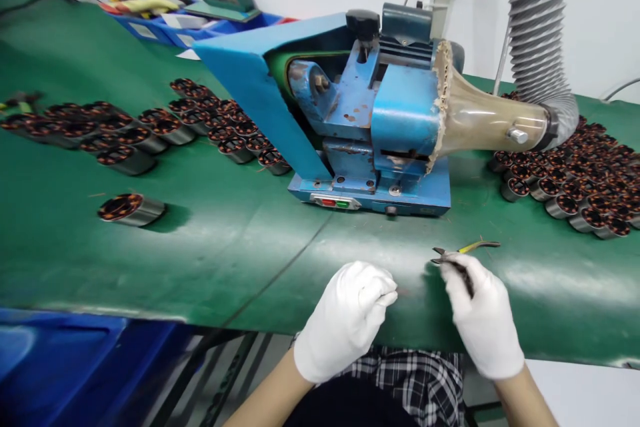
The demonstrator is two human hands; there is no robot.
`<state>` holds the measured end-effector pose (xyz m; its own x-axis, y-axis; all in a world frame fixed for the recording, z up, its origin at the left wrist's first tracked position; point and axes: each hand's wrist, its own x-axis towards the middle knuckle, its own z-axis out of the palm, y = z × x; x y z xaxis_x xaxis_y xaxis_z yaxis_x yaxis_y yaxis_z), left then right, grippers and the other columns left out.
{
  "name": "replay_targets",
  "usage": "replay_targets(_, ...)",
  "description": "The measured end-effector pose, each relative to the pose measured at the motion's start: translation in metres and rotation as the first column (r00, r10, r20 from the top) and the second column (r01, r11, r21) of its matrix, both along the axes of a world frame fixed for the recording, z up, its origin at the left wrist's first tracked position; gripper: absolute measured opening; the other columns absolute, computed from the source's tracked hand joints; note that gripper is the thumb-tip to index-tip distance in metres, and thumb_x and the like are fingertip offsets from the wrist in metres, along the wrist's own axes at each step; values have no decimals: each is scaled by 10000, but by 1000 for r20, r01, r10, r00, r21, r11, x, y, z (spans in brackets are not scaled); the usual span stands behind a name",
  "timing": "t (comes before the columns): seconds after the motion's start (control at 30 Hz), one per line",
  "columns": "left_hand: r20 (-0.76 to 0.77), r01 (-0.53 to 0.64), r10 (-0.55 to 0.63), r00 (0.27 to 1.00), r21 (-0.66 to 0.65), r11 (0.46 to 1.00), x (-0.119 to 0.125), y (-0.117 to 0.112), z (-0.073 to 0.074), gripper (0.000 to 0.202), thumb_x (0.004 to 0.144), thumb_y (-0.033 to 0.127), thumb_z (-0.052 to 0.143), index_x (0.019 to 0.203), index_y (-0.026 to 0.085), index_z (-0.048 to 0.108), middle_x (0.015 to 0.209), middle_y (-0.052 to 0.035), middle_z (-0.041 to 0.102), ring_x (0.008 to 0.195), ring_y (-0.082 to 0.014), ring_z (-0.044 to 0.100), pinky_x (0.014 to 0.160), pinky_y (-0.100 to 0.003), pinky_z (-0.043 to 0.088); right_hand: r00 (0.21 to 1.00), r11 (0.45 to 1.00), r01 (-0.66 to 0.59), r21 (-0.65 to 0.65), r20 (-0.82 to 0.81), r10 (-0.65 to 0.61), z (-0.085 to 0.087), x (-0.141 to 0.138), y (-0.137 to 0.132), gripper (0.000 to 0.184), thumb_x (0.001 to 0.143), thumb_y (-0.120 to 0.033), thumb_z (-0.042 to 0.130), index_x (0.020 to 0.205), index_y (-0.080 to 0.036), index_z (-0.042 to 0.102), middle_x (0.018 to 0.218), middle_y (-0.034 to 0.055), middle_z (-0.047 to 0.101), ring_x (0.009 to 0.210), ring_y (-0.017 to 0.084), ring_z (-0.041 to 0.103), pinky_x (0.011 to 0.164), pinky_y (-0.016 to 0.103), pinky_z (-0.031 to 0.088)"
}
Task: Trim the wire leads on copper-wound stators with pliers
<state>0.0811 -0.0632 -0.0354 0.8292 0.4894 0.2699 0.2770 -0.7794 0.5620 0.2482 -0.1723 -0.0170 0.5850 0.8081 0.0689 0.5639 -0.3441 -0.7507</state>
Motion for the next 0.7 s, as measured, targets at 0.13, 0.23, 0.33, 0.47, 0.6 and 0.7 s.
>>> replay_targets(0.13, -30, 33, -34, 999, -2, 999, -1, 2, 3, 189, 840, 131, 396, 788, 160, 576, 803, -61, 605, 764, -206, 532, 707, -373, 436, 786, 874, -483, 42, 461, 412, -7, -19, 5, 210, 873, -132, 482, 1051, -186, 579, 981, 114, 653, 919, 223, 608, 808, 366, 498)
replay_targets(0.23, -59, 58, -58, 997, -3, 998, -5, 5, 9, 179, 834, 126, 401, 768, 167, 562, 785, -51, 603, 746, -199, 536, 699, -371, 456, 694, 811, -585, 27, 535, 482, -21, -27, 14, 264, 898, -83, 366, 1015, -167, 587, 782, 86, 658, 677, 192, 609, 629, 320, 509)
replay_targets(0.33, -57, 45, -51, 997, -105, 993, -14, 10, 13, 159, 830, 192, 484, 970, 167, 554, 972, -61, 633, 908, -202, 583, 825, -373, 488, 714, 817, -575, 31, 507, 483, -31, -26, 19, 220, 922, -155, 391, 1001, -170, 595, 679, 56, 633, 568, 184, 584, 548, 303, 492)
replay_targets(0.47, -96, -58, 44, 994, -153, 986, -23, 17, 7, 760, 632, 297, 699, 1281, 62, 379, 1327, -214, 465, 1225, -305, 463, 1004, -439, 426, 781, 840, -537, 69, 418, 465, -37, -24, 21, 209, 942, -241, 412, 1028, -163, 586, 754, 67, 641, 620, 170, 618, 589, 276, 526)
replay_targets(0.6, -34, -67, 63, 997, -130, 989, -21, 19, -1, 378, 640, 318, 724, 964, 177, 591, 1192, -127, 588, 1094, -275, 574, 942, -432, 474, 821, 858, -503, 109, 371, 434, -34, -27, 22, 298, 951, -210, 349, 959, -198, 647, 655, 28, 556, 557, 152, 576, 515, 242, 500)
replay_targets(0.7, 26, -89, 96, 995, -213, 973, -18, 15, 6, 443, 619, 271, 747, 1018, 205, 565, 1168, -103, 592, 1030, -253, 605, 891, -403, 511, 846, 873, -466, 142, 359, 393, -22, -33, 22, 309, 927, -166, 349, 904, -196, 656, 648, 24, 525, 540, 152, 552, 496, 251, 481)
